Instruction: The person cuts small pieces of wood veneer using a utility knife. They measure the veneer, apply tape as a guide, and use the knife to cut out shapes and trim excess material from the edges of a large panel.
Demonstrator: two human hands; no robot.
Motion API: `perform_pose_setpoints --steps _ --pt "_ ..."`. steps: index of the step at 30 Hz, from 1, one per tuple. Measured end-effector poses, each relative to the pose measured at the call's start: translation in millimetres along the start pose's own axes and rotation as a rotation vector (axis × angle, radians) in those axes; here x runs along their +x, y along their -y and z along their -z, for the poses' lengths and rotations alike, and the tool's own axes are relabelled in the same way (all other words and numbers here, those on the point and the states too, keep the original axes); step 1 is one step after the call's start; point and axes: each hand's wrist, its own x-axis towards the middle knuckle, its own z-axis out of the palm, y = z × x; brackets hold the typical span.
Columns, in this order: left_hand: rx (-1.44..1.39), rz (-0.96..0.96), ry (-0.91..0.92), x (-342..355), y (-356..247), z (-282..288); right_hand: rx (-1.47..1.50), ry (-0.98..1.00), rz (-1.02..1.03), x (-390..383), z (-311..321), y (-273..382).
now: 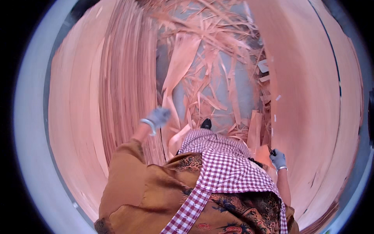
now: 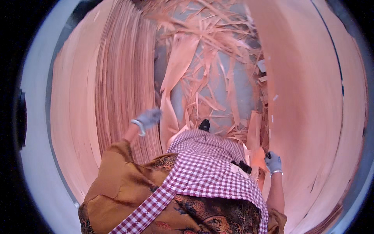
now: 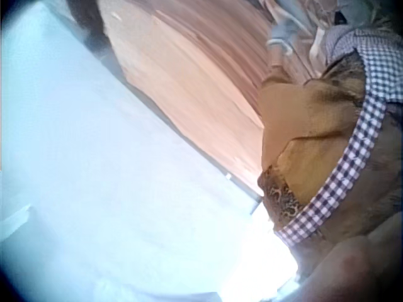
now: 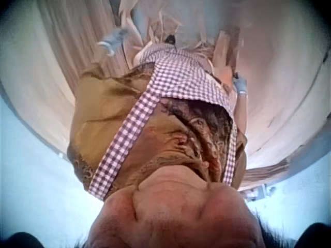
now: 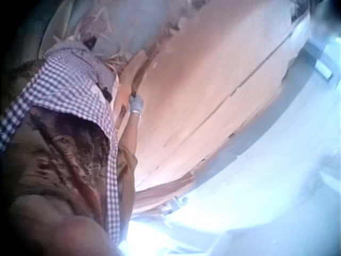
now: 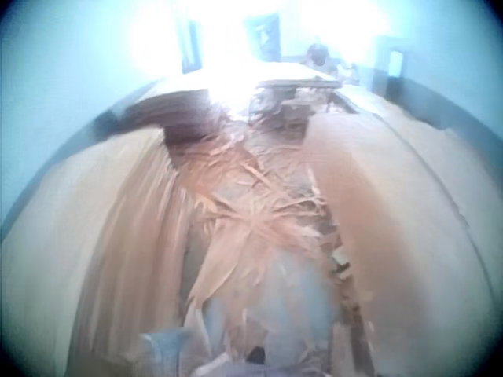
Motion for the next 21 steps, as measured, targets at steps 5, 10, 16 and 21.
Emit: perform_pose_setpoints --steps 5,10,16,21 --pt "-0.278 -0.021 -1.052 -55.8 46.6 137.1 -0.267 -0.035 0.281 52.6 24.1 99.3" --pt "0.380 0.282 -1.186 -101.5 125.5 222.9 -0.345 0.193 0.341 143.0 41.8 194.8" --pt "0.620 0.773 -1.078 -63.0 170.7 238.4 -0.511 0.290 0.855 266.5 61.7 280.9" --pt "0.625 0.996 -0.819 -37.8 166.4 194.8 -0.316 0.367 0.613 331.5 84.0 381.2"
